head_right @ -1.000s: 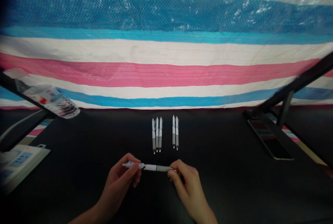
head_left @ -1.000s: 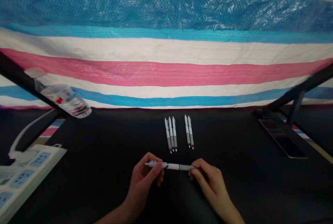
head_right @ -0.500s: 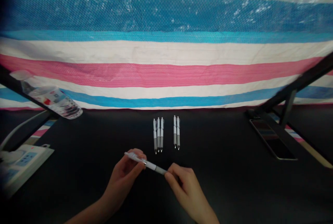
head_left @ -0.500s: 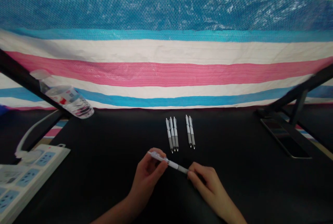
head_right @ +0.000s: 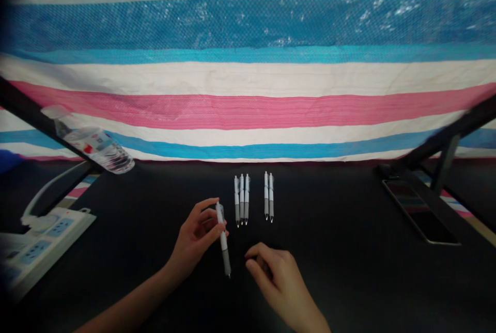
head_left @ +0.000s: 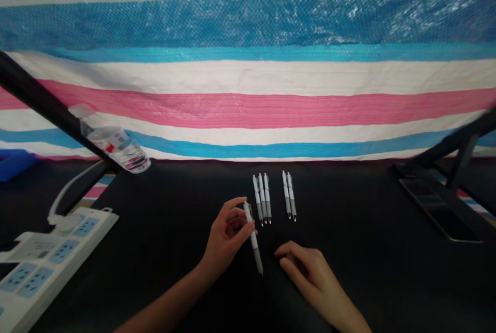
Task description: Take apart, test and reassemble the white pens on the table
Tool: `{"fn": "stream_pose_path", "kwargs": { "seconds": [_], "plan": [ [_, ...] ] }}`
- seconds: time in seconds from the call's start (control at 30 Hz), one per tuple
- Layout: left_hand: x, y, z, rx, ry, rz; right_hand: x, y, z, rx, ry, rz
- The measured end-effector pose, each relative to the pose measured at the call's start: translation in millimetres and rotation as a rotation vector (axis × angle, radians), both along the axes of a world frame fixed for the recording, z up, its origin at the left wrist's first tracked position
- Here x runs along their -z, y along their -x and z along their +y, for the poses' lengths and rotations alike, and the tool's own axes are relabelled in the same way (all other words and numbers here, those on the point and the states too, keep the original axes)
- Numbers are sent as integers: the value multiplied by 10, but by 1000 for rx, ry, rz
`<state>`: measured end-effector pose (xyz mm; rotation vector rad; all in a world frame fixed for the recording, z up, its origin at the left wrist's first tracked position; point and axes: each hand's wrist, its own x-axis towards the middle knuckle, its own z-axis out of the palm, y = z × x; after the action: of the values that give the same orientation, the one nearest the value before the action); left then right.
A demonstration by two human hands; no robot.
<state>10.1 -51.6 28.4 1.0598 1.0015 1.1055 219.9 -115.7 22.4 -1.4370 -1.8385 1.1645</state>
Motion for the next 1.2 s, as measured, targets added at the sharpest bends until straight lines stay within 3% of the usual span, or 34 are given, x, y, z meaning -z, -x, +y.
{"fn": "stream_pose_path", "kwargs": {
  "seconds": [0.3,0.97,1.2],
  "plan": [
    [133,17,23,30,11,-53,-48,39,17,-28,-13,-47],
    [138,31,30,-41,95,-100,37,40,8,-16,-143,-93],
    [40,61,124,-34,72,-40,90,26,4,-19,-170,-103]
  ]
}}
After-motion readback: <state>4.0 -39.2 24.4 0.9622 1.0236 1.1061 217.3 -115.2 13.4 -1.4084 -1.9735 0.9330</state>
